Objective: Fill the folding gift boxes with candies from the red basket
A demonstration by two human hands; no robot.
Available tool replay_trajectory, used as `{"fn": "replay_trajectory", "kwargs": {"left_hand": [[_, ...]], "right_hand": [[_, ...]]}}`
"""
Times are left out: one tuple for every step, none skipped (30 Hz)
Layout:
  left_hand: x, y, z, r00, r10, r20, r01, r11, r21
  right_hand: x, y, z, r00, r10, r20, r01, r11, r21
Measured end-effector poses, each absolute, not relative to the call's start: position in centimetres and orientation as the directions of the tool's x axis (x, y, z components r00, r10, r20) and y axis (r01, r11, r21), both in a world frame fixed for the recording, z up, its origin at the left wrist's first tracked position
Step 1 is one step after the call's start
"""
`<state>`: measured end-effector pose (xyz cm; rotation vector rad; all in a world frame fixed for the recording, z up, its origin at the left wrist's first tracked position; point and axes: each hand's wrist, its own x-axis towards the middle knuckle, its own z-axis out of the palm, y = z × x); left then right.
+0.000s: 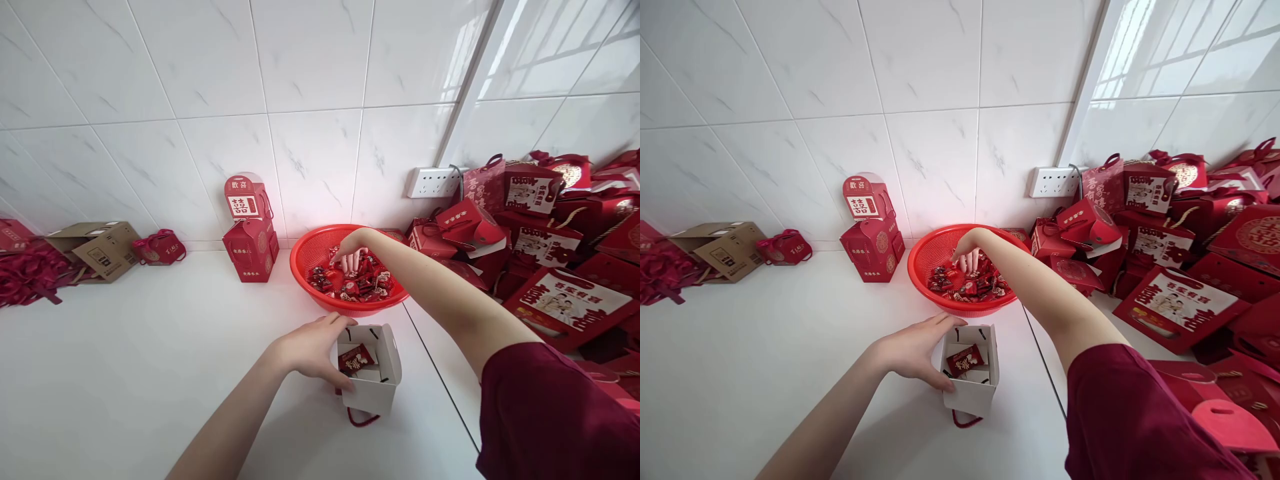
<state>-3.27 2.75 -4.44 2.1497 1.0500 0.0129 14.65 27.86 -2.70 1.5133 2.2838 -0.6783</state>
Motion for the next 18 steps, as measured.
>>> {"fn": "replay_trajectory", "kwargs": {"left_hand": [[-3.3, 2.8, -4.5, 0.667, 0.688, -0.287, 0.677, -0.399, 0.618], [-3.3, 2.8, -4.5, 0.667, 0.689, -0.284, 0.677, -0.4, 0.618], [-3.3, 2.8, -4.6, 0.667, 0.688, -0.286, 0.678, -0.4, 0.617], [-3.2, 2.8, -4.6, 0.665, 0.689, -0.29, 0.681, -0.399, 0.614], [-3.2, 2.8, -4.6, 0.662, 0.689, -0.293, 0.685, -0.398, 0.611], [-3.2, 2.8, -4.6, 0.66, 0.691, -0.295, 0.687, -0.396, 0.609], [-3.2, 2.8, -4.6, 0.659, 0.691, -0.296, 0.687, -0.394, 0.611], [-3.2, 2.8, -4.5, 0.661, 0.691, -0.293, 0.684, -0.394, 0.615], [-3.2, 2.8, -4.5, 0.664, 0.69, -0.289, 0.679, -0.394, 0.619], [-3.2, 2.8, -4.5, 0.667, 0.688, -0.286, 0.675, -0.397, 0.622], [-3.2, 2.8, -4.4, 0.669, 0.686, -0.287, 0.674, -0.398, 0.622], [-3.2, 2.8, -4.4, 0.669, 0.685, -0.29, 0.676, -0.397, 0.621], [-3.1, 2.8, -4.3, 0.667, 0.686, -0.292, 0.679, -0.396, 0.618], [-3.1, 2.8, -4.3, 0.664, 0.688, -0.293, 0.682, -0.396, 0.615], [-3.1, 2.8, -4.2, 0.661, 0.691, -0.294, 0.685, -0.396, 0.611], [-3.0, 2.7, -4.2, 0.658, 0.693, -0.294, 0.688, -0.396, 0.608], [-3.0, 2.7, -4.2, 0.656, 0.694, -0.296, 0.692, -0.396, 0.604], [-2.9, 2.7, -4.1, 0.654, 0.694, -0.299, 0.695, -0.396, 0.6]], "right_hand": [[15.1, 28.0, -2.7, -0.362, 0.781, -0.51, 0.932, 0.307, -0.191], [15.7, 28.0, -3.0, -0.339, 0.798, -0.499, 0.941, 0.29, -0.175], [16.2, 27.9, -3.4, -0.324, 0.817, -0.476, 0.946, 0.279, -0.165], [16.8, 27.7, -3.9, -0.32, 0.835, -0.447, 0.947, 0.274, -0.166], [17.2, 27.5, -4.5, -0.327, 0.847, -0.42, 0.944, 0.276, -0.178], [17.6, 27.2, -5.1, -0.341, 0.85, -0.401, 0.939, 0.283, -0.196], [17.9, 27.0, -5.6, -0.359, 0.846, -0.395, 0.931, 0.293, -0.218], [18.0, 26.8, -5.9, -0.379, 0.833, -0.403, 0.922, 0.304, -0.238], [17.9, 26.7, -6.0, -0.397, 0.816, -0.421, 0.915, 0.313, -0.256], [17.7, 26.8, -5.9, -0.412, 0.795, -0.444, 0.908, 0.32, -0.269], [17.4, 27.0, -5.6, -0.423, 0.775, -0.469, 0.904, 0.325, -0.277], [17.0, 27.2, -5.3, -0.431, 0.758, -0.49, 0.901, 0.33, -0.282], [16.5, 27.5, -4.8, -0.435, 0.747, -0.503, 0.899, 0.334, -0.283], [16.0, 27.7, -4.5, -0.44, 0.744, -0.503, 0.897, 0.34, -0.282], [15.5, 27.9, -4.3, -0.447, 0.749, -0.488, 0.894, 0.35, -0.281], [15.0, 27.9, -4.2, -0.458, 0.76, -0.462, 0.888, 0.365, -0.28], [14.5, 27.9, -4.4, -0.475, 0.77, -0.426, 0.878, 0.388, -0.28], [14.1, 27.7, -4.7, -0.498, 0.776, -0.388, 0.865, 0.416, -0.28]]}}
